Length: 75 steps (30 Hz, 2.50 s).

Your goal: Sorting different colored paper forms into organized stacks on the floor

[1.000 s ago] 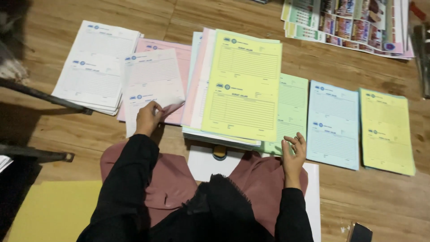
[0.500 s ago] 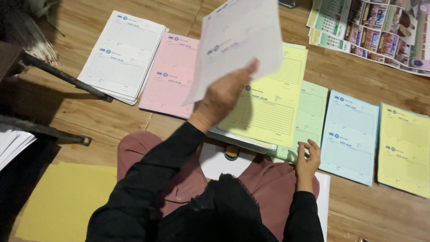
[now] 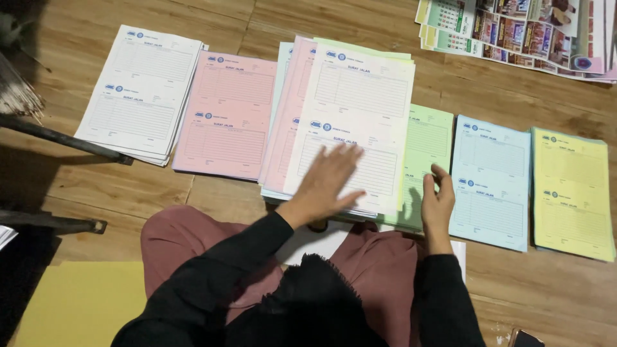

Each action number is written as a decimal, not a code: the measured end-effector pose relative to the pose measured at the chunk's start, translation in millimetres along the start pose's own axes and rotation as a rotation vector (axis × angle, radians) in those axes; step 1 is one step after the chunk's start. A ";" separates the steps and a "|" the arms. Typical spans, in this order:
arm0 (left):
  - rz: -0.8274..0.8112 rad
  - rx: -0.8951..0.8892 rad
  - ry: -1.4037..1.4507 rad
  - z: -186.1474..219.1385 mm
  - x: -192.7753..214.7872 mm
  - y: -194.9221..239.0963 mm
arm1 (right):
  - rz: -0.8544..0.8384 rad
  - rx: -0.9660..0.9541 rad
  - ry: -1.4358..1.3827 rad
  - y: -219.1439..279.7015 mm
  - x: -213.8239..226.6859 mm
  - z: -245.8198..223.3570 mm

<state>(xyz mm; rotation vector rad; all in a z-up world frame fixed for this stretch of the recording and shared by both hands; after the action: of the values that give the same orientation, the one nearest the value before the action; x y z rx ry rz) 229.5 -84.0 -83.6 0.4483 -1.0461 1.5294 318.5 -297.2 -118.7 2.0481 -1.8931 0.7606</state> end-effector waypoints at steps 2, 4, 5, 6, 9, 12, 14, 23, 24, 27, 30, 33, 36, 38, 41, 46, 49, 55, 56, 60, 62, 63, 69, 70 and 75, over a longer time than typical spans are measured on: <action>0.031 0.114 -0.018 -27.0 31.5 -22.0 | -0.051 -0.026 0.025 -24.2 -10.5 -29.7; 0.062 0.631 0.133 -78.7 61.1 -29.0 | -0.205 -0.100 -0.003 -49.9 -32.8 -45.9; 0.059 0.638 0.132 -112.3 52.9 -36.3 | -0.211 -0.103 -0.003 -60.7 -39.5 -55.8; 0.090 0.847 0.298 -155.8 42.1 -35.4 | -0.247 -0.209 -0.006 -70.1 -48.4 -59.8; 0.128 1.111 0.555 -194.1 41.3 -36.4 | -0.318 -0.394 -0.007 -104.6 -86.0 -31.1; 0.113 1.143 0.754 -160.3 49.4 -50.8 | -0.377 -0.462 0.025 -118.1 -126.3 -13.3; 0.096 1.133 0.861 -155.5 42.1 -56.9 | -0.416 -0.456 0.058 -117.5 -138.7 -14.3; 0.028 1.107 0.854 -129.9 78.9 -2.8 | -0.367 -0.497 -0.091 -25.3 -58.5 -91.3; -0.021 1.152 0.879 -119.0 74.7 9.1 | -0.406 -0.520 -0.091 -7.9 -54.6 -98.6; -0.160 1.181 0.809 -95.1 54.6 35.9 | -0.511 -0.500 -0.072 33.4 -63.9 -100.7; -0.199 1.179 0.779 -103.9 34.5 46.6 | -0.538 -0.512 -0.083 51.0 -64.3 -120.9; -0.100 1.182 0.826 -132.2 34.4 43.0 | -0.457 -0.547 -0.101 36.0 -55.1 -124.1; -0.030 1.158 0.827 -141.4 53.9 24.1 | -0.397 -0.521 -0.090 0.9 -54.6 -108.1; 0.008 1.133 0.840 -149.5 63.5 1.9 | -0.378 -0.495 -0.097 -28.7 -60.7 -104.1; 0.055 1.081 0.842 -172.0 60.5 -33.1 | -0.380 -0.436 -0.096 -66.7 -76.3 -110.2; 0.204 1.025 0.971 -218.9 15.8 -81.3 | -0.319 -0.416 -0.148 -117.6 -120.6 -93.3; -0.010 1.058 0.788 -197.0 23.7 -83.2 | -0.350 -0.451 -0.118 -130.2 -141.7 -78.5; -0.118 0.627 0.201 -112.9 61.8 -84.5 | -0.321 -0.012 0.181 -189.3 -145.8 -86.8; -0.123 0.633 0.200 -94.8 59.6 -71.4 | -0.326 -0.017 0.179 -203.1 -156.8 -85.1; -0.371 -0.168 -0.183 -1.9 18.7 -26.0 | -0.444 0.590 0.387 -231.5 -202.7 -112.9; -0.308 -0.355 -0.656 6.0 0.4 -11.2 | -0.488 0.690 0.431 -227.9 -215.8 -117.9; -0.256 -0.280 -0.655 -0.4 0.8 -14.9 | -0.610 0.481 0.529 -227.6 -222.3 -106.8; -0.182 -0.204 -0.648 -2.5 23.2 -15.5 | -0.439 0.474 0.335 -180.7 -176.8 -127.7; -0.181 -0.124 -0.536 -6.8 29.9 -15.8 | -0.316 0.463 0.273 -172.2 -158.6 -129.8; -0.206 0.554 0.159 -63.3 70.1 11.6 | -0.335 0.113 0.114 -64.4 -83.3 -104.5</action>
<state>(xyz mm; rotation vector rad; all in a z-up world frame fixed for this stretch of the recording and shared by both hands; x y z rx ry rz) 217.7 8.9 -67.2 0.7763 -0.4255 1.6266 358.5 -164.8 -65.4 2.2554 -1.4253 0.8899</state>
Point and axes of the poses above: each hand's wrist, its own y-axis away from the middle knuckle, its own x-axis out of the back of the hand, z = x × y, the point moved 6 cm from there along -y, towards the middle knuckle, and after that the axes turned 3 degrees about x, right-handed, at the moved point
